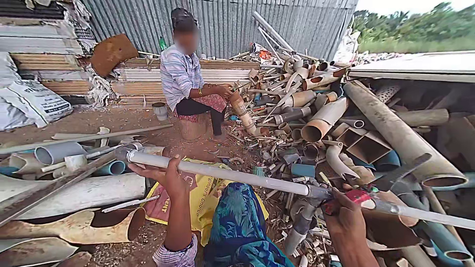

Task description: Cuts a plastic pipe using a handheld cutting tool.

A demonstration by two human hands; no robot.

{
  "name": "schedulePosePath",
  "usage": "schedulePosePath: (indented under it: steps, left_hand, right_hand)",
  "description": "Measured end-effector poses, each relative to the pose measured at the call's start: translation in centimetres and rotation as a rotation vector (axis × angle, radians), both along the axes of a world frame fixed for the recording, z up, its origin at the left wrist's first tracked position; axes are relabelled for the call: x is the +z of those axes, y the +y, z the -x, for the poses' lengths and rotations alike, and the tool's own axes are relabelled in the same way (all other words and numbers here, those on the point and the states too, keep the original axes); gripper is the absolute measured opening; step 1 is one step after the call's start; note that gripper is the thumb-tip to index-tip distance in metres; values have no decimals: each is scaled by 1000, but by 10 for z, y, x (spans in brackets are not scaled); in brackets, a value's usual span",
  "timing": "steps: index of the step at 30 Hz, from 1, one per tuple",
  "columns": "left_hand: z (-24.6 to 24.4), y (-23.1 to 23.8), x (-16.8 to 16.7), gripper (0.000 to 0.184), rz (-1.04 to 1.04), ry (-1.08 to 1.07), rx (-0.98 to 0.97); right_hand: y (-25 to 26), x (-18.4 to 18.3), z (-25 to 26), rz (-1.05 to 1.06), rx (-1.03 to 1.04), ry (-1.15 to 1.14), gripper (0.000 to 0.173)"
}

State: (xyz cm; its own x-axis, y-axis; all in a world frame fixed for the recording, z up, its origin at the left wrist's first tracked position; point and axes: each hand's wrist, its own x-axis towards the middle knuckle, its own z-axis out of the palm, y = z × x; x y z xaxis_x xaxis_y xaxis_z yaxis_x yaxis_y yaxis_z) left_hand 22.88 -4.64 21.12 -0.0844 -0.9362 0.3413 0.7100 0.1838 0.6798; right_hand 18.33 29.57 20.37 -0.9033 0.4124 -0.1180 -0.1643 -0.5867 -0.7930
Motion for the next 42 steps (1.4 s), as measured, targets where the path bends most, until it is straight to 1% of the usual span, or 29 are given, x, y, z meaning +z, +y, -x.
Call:
schedulePosePath:
  steps: [2,4,7,10,12,13,15,17,19,20,22,24,26,28,30,32,33,34,36,38,39,40,41,42]
  left_hand:
    - [-8,-19,-14,124,17,-65,104]
    - [-15,-41,-24,125,84,-93,207]
    - [-29,-79,-28,119,179,-132,350]
    - [-46,-124,-30,113,242,-236,469]
    - [-60,-147,-29,106,278,-320,491]
    - [-65,-155,-29,99,306,-377,481]
    - [-70,-168,-32,75,336,-419,404]
    - [-69,-180,-39,49,295,-461,278]
    - [-70,-187,-51,26,164,-534,120]
    - [-71,-189,-58,20,86,-577,44]
    - [-73,-193,-83,22,-21,-669,-60]
    - [-72,-192,-113,27,-80,-785,-139]
    - [-70,-182,-139,33,-125,-913,-264]
    - [-65,-167,-159,32,-144,-1035,-374]
    - [-61,-144,-166,33,-157,-1127,-521]
    - [-56,-112,-162,36,-167,-1174,-697]
    - [-53,-98,-163,38,-168,-1199,-795]
    - [-49,-84,-168,37,-168,-1230,-859]
    - [-46,-57,-175,30,-174,-1280,-934]
    - [-46,-39,-187,27,-249,-1265,-1001]
    - [-46,-31,-197,28,-314,-1219,-1040]
    - [-50,-23,-209,29,-358,-1145,-1085]
    - [-56,-14,-221,30,-378,-1053,-1131]
    - [-66,-4,-229,31,-346,-990,-1172]
  right_hand:
    - [-11,-6,-7,-10,43,-56,26]
    - [-20,-12,-12,-23,67,-90,28]
    - [-29,-18,-21,-37,106,-108,28]
    - [-35,-17,-30,-28,122,-106,24]
    - [-36,-18,-33,-25,139,-101,25]
    - [-39,-18,-35,-30,146,-105,24]
    - [-48,-18,-43,-64,159,-102,23]
    - [-56,-16,-53,-95,169,-63,24]
    - [-58,-11,-62,-112,176,-17,26]
    - [-57,-7,-67,-125,180,14,27]
    - [-55,4,-77,-166,192,78,27]
    - [-50,15,-84,-212,194,173,26]
    - [-42,23,-88,-262,199,286,28]
    - [-35,33,-88,-304,177,377,30]
    - [-26,44,-85,-344,138,465,32]
    - [-15,62,-78,-343,86,529,32]
    - [-11,72,-73,-340,56,554,30]
    - [-9,83,-69,-342,19,561,27]
    - [-18,111,-65,-349,-49,561,29]
    - [-42,143,-67,-404,-64,613,33]
    - [-53,153,-67,-420,11,696,31]
    - [-65,160,-64,-418,138,796,31]
    - [-78,165,-58,-383,333,914,32]
    - [-93,173,-53,-347,553,1004,32]
